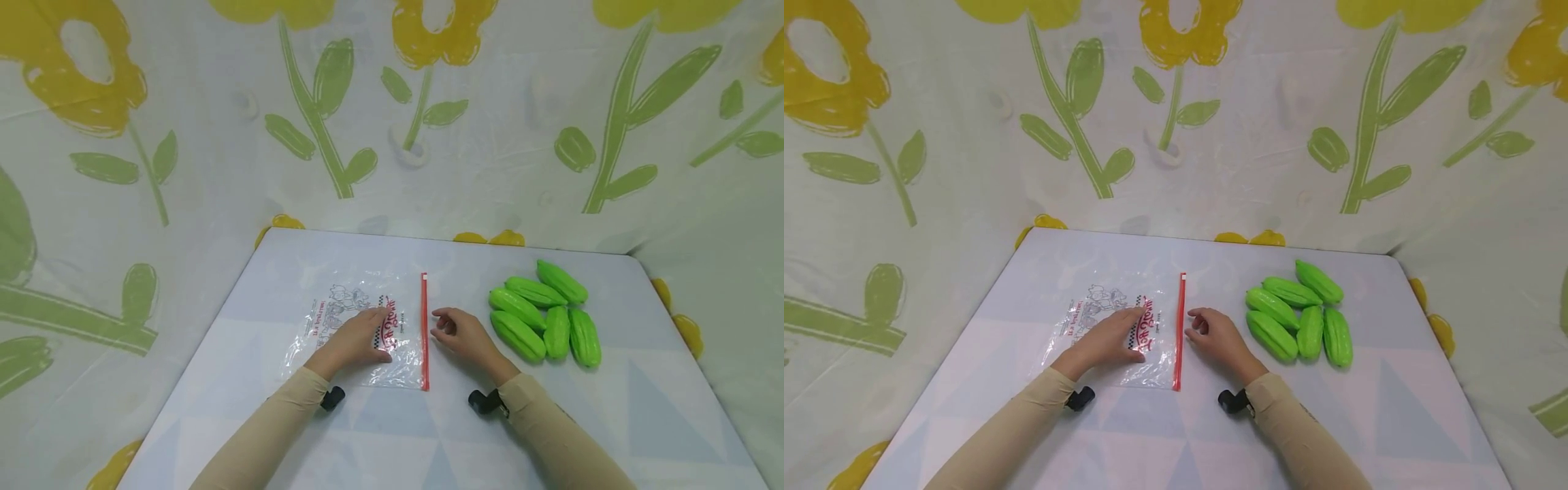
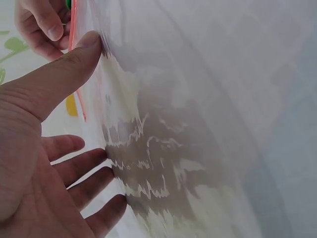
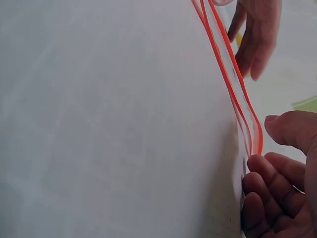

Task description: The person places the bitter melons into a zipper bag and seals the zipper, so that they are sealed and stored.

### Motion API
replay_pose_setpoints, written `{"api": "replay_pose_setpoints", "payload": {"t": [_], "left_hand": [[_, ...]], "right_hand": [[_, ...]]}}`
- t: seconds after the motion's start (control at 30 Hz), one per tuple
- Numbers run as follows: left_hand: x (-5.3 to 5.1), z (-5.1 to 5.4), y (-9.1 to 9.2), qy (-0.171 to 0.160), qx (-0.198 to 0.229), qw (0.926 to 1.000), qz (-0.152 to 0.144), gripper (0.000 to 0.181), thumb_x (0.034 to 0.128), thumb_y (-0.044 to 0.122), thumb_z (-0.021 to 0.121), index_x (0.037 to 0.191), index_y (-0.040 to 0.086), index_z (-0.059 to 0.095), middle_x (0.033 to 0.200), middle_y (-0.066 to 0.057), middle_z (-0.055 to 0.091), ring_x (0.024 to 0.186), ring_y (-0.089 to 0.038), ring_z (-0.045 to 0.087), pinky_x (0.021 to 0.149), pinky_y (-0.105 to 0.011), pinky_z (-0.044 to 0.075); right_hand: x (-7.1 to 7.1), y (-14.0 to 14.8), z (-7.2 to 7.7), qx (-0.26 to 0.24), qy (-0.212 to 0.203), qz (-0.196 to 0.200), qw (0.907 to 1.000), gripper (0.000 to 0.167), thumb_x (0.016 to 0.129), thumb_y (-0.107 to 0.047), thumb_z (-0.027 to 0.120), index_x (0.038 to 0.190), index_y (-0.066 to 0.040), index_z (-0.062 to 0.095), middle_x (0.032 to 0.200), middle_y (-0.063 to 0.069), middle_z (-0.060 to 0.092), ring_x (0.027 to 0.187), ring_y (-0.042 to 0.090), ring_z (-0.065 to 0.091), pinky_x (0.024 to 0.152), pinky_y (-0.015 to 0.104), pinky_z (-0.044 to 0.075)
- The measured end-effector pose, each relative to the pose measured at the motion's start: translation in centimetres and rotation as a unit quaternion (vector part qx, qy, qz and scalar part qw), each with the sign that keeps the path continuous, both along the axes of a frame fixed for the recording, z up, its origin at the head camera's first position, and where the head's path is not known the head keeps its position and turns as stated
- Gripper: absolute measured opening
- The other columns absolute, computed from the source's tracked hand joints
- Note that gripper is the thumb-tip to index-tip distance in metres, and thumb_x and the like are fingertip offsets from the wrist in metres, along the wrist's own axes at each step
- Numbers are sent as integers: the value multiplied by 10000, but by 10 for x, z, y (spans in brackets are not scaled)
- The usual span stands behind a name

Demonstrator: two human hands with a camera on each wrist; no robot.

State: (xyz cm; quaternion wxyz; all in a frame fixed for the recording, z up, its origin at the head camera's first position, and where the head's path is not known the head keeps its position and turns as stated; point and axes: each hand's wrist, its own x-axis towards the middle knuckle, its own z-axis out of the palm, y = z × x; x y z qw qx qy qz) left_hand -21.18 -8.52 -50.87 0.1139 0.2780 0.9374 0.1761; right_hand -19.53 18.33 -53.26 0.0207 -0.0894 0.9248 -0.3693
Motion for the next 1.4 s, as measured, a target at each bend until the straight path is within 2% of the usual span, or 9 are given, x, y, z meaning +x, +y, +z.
{"api": "replay_pose_setpoints", "payload": {"t": [0.33, 0.5, 0.67, 1.0, 1.27, 1.4], "left_hand": [[3, -1, 0, -36, 22, 10000, 70, 1082, 757, 462, 878, 1606, 112, 305, 1610, -116, 370, 1469, -324, 355, 1203, -465, 285], [3, 0, 0, -34, 52, 10000, 32, 1074, 763, 451, 878, 1605, 105, 306, 1610, -124, 368, 1471, -331, 350, 1204, -467, 282], [4, 1, 1, -48, 81, 9999, 44, 1063, 768, 435, 881, 1601, 95, 314, 1604, -127, 378, 1471, -332, 351, 1205, -462, 284], [4, 2, 2, -73, 35, 9999, 111, 1052, 779, 434, 877, 1604, 106, 313, 1600, -118, 388, 1465, -337, 359, 1197, -470, 302], [3, 1, 4, 5, 102, 9999, 125, 1031, 795, 437, 864, 1601, 100, 317, 1578, -142, 409, 1448, -351, 380, 1184, -486, 321], [2, 0, 8, 37, 198, 9995, 231, 1013, 801, 443, 860, 1594, 100, 330, 1576, -136, 411, 1446, -339, 385, 1183, -477, 327]], "right_hand": [[0, -6, -1, -206, -146, 92, 9996, 397, 893, -213, 803, 1248, -73, 696, 939, -38, 641, 868, 143, 572, 785, 308, 531], [0, -10, -2, -244, -115, 124, 9996, 412, 895, -187, 798, 1271, -59, 688, 918, -50, 644, 852, 117, 581, 773, 303, 538], [0, -12, -2, -406, -287, 74, 9987, 446, 887, -157, 803, 1304, -66, 673, 924, -50, 656, 857, 122, 592, 780, 293, 542], [0, -14, -2, -759, -409, 172, 9961, 472, 888, -156, 800, 1332, -83, 655, 890, -50, 672, 814, 131, 585, 699, 254, 516], [-1, -17, 0, -935, -694, 134, 9931, 480, 899, -152, 791, 1355, -135, 644, 881, -54, 683, 818, 143, 596, 695, 267, 512], [-2, -16, 0, -1138, -897, 106, 9894, 477, 915, -145, 772, 1371, -155, 634, 905, -42, 689, 820, 147, 609, 686, 274, 522]]}}
